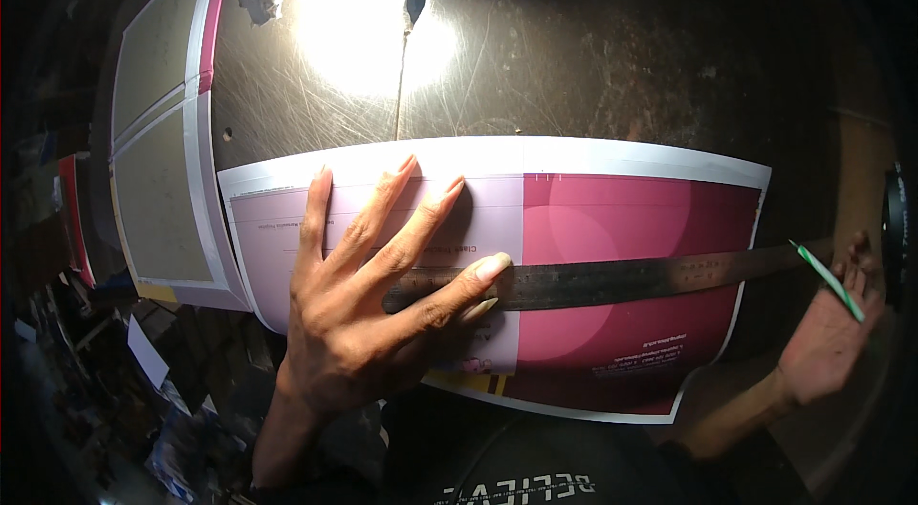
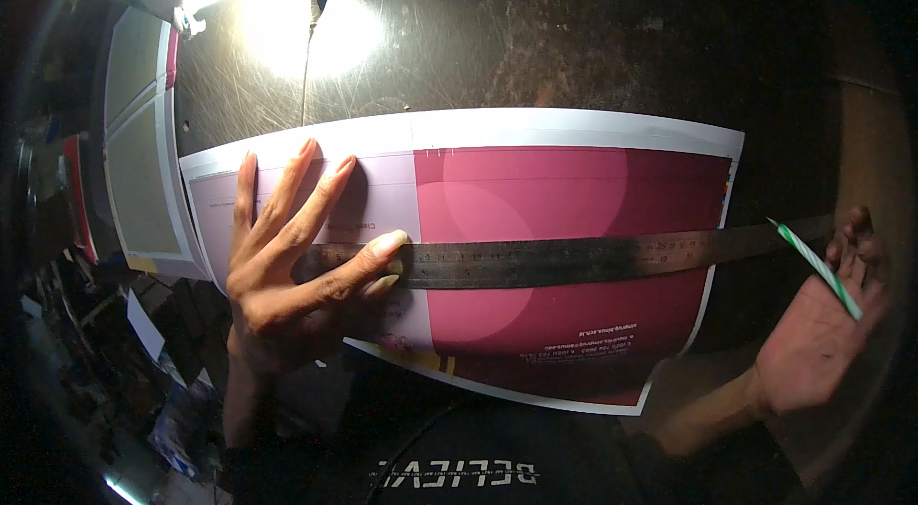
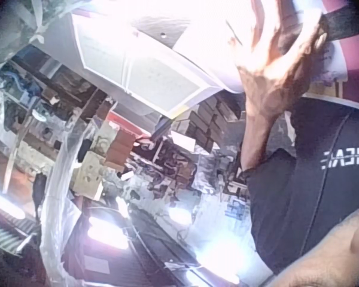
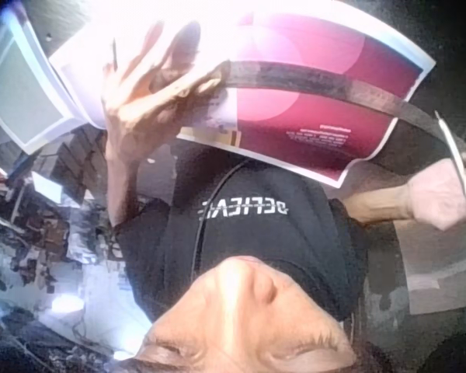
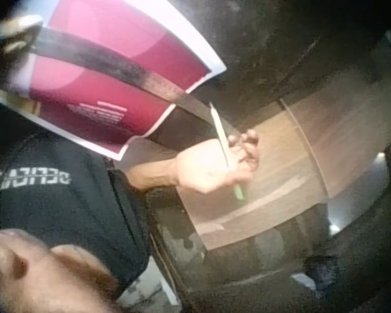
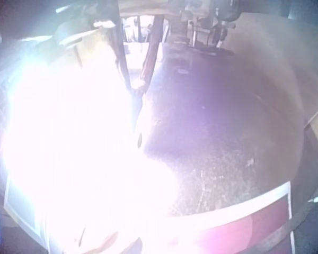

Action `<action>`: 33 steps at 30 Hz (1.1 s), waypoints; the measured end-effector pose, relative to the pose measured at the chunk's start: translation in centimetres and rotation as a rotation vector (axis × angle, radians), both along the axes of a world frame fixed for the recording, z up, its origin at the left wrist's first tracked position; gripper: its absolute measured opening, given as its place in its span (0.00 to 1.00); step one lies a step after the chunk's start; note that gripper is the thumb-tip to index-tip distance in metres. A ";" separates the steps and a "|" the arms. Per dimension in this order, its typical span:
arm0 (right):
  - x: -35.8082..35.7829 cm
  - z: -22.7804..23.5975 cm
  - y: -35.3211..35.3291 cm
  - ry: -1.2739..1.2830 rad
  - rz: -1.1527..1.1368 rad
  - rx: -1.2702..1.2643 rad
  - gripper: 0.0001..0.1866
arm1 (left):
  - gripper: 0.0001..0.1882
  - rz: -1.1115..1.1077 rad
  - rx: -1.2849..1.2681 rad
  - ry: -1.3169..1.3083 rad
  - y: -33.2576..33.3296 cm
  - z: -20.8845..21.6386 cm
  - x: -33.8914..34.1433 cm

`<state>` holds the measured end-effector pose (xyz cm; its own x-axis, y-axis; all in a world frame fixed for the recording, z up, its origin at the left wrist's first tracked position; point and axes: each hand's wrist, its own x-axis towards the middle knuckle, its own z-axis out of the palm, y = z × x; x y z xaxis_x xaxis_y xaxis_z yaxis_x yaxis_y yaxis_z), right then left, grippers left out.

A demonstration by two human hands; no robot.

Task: The person uses a metal ruler and a stylus to score fold lines on printed book cover sheets on a workbench.

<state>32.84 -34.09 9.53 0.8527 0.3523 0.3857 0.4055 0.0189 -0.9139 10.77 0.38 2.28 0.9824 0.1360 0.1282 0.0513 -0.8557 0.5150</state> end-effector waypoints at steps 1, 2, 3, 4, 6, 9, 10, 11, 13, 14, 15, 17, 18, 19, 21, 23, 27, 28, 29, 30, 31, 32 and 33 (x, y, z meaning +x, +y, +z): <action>-0.5 1.0 2.2 0.214 -0.355 0.124 0.32 | 0.18 -0.005 0.006 0.003 0.0 0.1 0.0; 0.3 0.8 3.4 0.409 0.188 0.163 0.33 | 0.18 0.002 0.000 -0.007 0.1 0.0 -0.2; -0.1 0.7 4.8 0.460 0.388 0.153 0.29 | 0.17 -0.002 -0.006 -0.010 0.1 0.0 -0.1; -1.2 0.1 7.1 0.477 0.451 0.143 0.24 | 0.17 -0.008 -0.010 -0.009 0.0 -0.1 0.1; -3.3 -1.4 10.6 0.467 0.483 0.087 0.16 | 0.17 -0.017 -0.026 -0.023 0.0 -0.5 0.3; -5.2 -3.8 14.5 0.498 0.537 -0.025 0.12 | 0.18 -0.021 -0.018 -0.012 0.3 -0.4 -0.2; -5.5 -4.0 15.3 0.540 0.548 -0.070 0.11 | 0.18 -0.026 0.000 0.003 0.3 -0.2 -0.5; -5.7 -4.1 16.1 0.576 0.552 -0.130 0.11 | 0.18 -0.020 -0.010 0.002 0.3 -0.2 -0.5; -5.0 -4.0 16.2 0.583 0.633 -0.250 0.10 | 0.19 -0.030 0.017 0.045 0.2 0.3 0.0; -4.9 -4.1 16.1 0.493 0.636 -0.298 0.12 | 0.19 -0.033 0.008 0.038 0.2 0.3 0.2; -4.7 -4.3 16.2 0.453 0.678 -0.293 0.13 | 0.19 -0.040 0.012 0.042 0.3 0.3 0.2; -4.3 -4.3 16.4 0.413 0.718 -0.292 0.15 | 0.19 -0.049 0.012 0.044 0.3 0.3 0.2; -4.1 -4.1 16.4 0.380 0.724 -0.322 0.16 | 0.19 -0.054 0.014 0.045 0.3 0.3 0.3; -4.1 -4.4 16.5 0.355 0.743 -0.340 0.18 | 0.19 -0.050 0.025 0.060 0.3 0.3 0.1; -4.3 -5.5 16.5 0.346 0.735 -0.301 0.18 | 0.19 -0.043 0.034 0.063 0.3 0.2 -0.1; -4.4 -5.8 16.4 0.331 0.720 -0.269 0.19 | 0.18 -0.040 0.037 0.057 0.3 0.3 -0.2; -4.3 -5.9 16.0 0.216 0.736 -0.277 0.20 | 0.19 -0.045 0.023 0.046 0.2 0.2 0.2; -4.3 -6.0 16.0 0.197 0.749 -0.259 0.20 | 0.19 -0.037 0.028 0.049 0.2 0.3 0.1; -4.3 -6.0 16.1 0.200 0.752 -0.258 0.20 | 0.19 -0.035 0.029 0.053 0.2 0.5 0.1; -4.2 -5.9 16.2 0.176 0.758 -0.269 0.20 | 0.18 -0.035 0.030 0.058 0.3 0.6 0.1; -4.3 -5.8 16.2 0.163 0.760 -0.276 0.20 | 0.18 -0.036 0.032 0.063 0.3 0.6 0.1; -4.3 -5.7 16.2 0.150 0.762 -0.285 0.20 | 0.18 -0.037 0.027 0.060 0.2 0.6 0.2; -4.4 -5.8 16.2 0.143 0.760 -0.278 0.20 | 0.18 -0.036 0.026 0.062 0.2 0.6 0.2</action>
